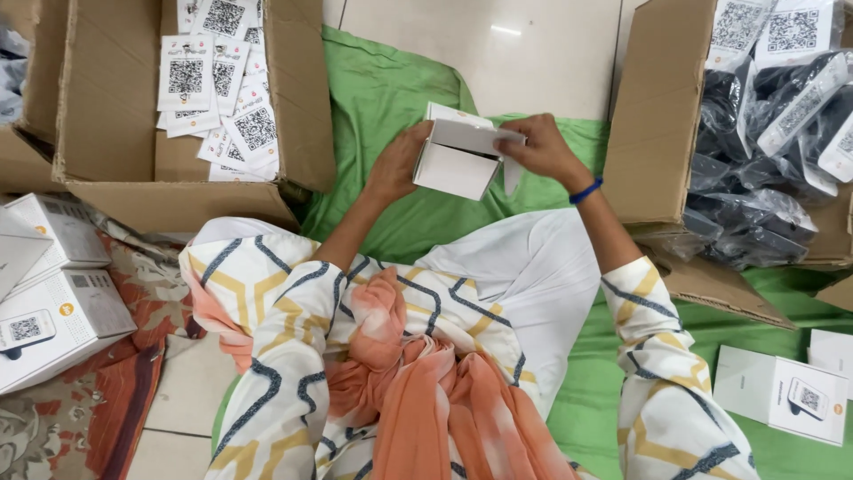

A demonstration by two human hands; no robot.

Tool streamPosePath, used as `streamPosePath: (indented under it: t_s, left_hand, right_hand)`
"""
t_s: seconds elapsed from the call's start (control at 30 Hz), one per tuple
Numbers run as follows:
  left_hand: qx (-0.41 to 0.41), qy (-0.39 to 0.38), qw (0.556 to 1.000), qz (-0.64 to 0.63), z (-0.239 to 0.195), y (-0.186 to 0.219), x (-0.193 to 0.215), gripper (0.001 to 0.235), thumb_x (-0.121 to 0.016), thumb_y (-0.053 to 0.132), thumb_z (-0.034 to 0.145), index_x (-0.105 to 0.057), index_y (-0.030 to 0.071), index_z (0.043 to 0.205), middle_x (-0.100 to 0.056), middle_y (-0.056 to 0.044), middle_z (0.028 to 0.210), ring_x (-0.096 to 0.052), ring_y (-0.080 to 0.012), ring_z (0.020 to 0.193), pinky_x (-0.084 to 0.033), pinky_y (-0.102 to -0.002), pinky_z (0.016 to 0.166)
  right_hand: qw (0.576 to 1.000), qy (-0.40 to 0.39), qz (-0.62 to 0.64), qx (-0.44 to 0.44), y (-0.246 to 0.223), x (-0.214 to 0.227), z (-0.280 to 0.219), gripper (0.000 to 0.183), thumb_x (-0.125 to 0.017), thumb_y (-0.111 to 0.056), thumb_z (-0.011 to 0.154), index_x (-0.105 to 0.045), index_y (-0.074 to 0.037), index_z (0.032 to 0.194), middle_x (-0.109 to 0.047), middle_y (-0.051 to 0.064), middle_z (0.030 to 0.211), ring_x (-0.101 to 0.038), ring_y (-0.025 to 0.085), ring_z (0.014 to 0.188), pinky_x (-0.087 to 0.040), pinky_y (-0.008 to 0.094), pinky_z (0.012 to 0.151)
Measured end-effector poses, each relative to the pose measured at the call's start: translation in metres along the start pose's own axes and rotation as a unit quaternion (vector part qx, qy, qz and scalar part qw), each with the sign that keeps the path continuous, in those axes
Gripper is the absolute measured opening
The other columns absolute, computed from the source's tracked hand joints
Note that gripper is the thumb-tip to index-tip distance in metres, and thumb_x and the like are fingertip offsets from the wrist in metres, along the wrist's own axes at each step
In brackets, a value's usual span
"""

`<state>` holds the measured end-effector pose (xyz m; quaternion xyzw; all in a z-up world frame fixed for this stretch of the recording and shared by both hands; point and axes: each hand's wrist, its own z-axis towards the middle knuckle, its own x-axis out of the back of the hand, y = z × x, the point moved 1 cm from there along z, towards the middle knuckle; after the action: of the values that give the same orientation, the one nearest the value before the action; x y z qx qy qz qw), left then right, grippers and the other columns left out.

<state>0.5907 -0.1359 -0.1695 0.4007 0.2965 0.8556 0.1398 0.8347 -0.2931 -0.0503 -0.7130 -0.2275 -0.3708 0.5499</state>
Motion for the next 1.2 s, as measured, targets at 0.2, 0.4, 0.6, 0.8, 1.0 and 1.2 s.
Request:
streamPosePath:
  t_s: [0.2, 0.4, 0.6, 0.8, 1.0, 1.2]
  left_hand:
    - [0.103, -0.313, 0.867, 0.375, -0.036, 0.006, -0.014, 0.026, -0.062, 0.01, 0.092, -0.062, 0.003, 0.118, -0.073, -0.015, 0.109, -0.071, -0.0289, 0.103, -0.057, -0.04, 0.082]
    - [-0.18, -0.066, 0.928, 0.319, -0.052, 0.108, -0.005, 0.038, -0.067, 0.028, 0.095, -0.067, -0.003, 0.118, -0.069, -0.018, 0.116, -0.066, -0.0305, 0.108, -0.055, -0.041, 0.093]
    - [0.033, -0.219, 0.952, 0.21, -0.046, 0.061, -0.045, 0.074, -0.066, 0.054, 0.087, -0.055, 0.001, 0.138, -0.058, -0.021, 0.136, -0.053, -0.0372, 0.126, -0.041, -0.052, 0.105]
    - [0.087, -0.286, 0.926, 0.233, -0.037, 0.06, -0.065, 0.072, -0.065, 0.057, 0.085, -0.056, 0.009, 0.138, -0.057, -0.016, 0.142, -0.05, -0.0365, 0.136, -0.038, -0.058, 0.11]
    - [0.013, -0.232, 0.914, 0.334, -0.012, 0.085, -0.036, 0.102, -0.071, 0.063, 0.068, -0.047, 0.002, 0.146, -0.05, -0.022, 0.151, -0.045, -0.0378, 0.139, -0.029, -0.066, 0.111]
    - [0.083, -0.134, 0.968, 0.198, -0.012, -0.002, -0.041, 0.057, -0.054, 0.007, 0.097, -0.049, 0.007, 0.154, -0.054, -0.01, 0.157, -0.043, -0.0279, 0.149, -0.03, -0.046, 0.127]
  right_hand:
    - [0.989, 0.026, 0.115, 0.085, -0.003, 0.0, 0.016, 0.017, -0.076, -0.017, 0.096, -0.077, 0.0, 0.099, -0.07, 0.016, 0.078, -0.056, 0.015, 0.069, -0.049, 0.033, 0.065]
    - [0.992, 0.05, 0.071, 0.09, -0.047, -0.017, -0.018, 0.019, -0.071, -0.015, 0.096, -0.074, -0.003, 0.109, -0.071, 0.018, 0.083, -0.059, 0.022, 0.061, -0.049, 0.036, 0.06]
    - [0.988, -0.053, 0.05, 0.134, -0.049, -0.053, -0.044, 0.017, -0.073, -0.014, 0.091, -0.074, -0.005, 0.105, -0.074, 0.017, 0.087, -0.069, 0.031, 0.071, -0.054, 0.039, 0.067]
    - [0.982, -0.078, 0.044, 0.165, -0.034, -0.068, -0.05, 0.019, -0.071, -0.011, 0.091, -0.071, -0.007, 0.11, -0.078, 0.015, 0.099, -0.075, 0.032, 0.089, -0.057, 0.039, 0.074]
    - [0.896, 0.358, -0.227, 0.134, 0.029, 0.064, 0.058, 0.022, -0.073, -0.013, 0.104, -0.067, 0.001, 0.088, -0.057, 0.015, 0.065, -0.054, 0.029, 0.054, -0.042, 0.044, 0.051]
    - [0.879, 0.263, -0.292, 0.27, -0.052, -0.006, 0.023, 0.007, -0.068, -0.006, 0.103, -0.063, -0.006, 0.099, -0.059, 0.011, 0.092, -0.06, 0.029, 0.091, -0.048, 0.042, 0.082]
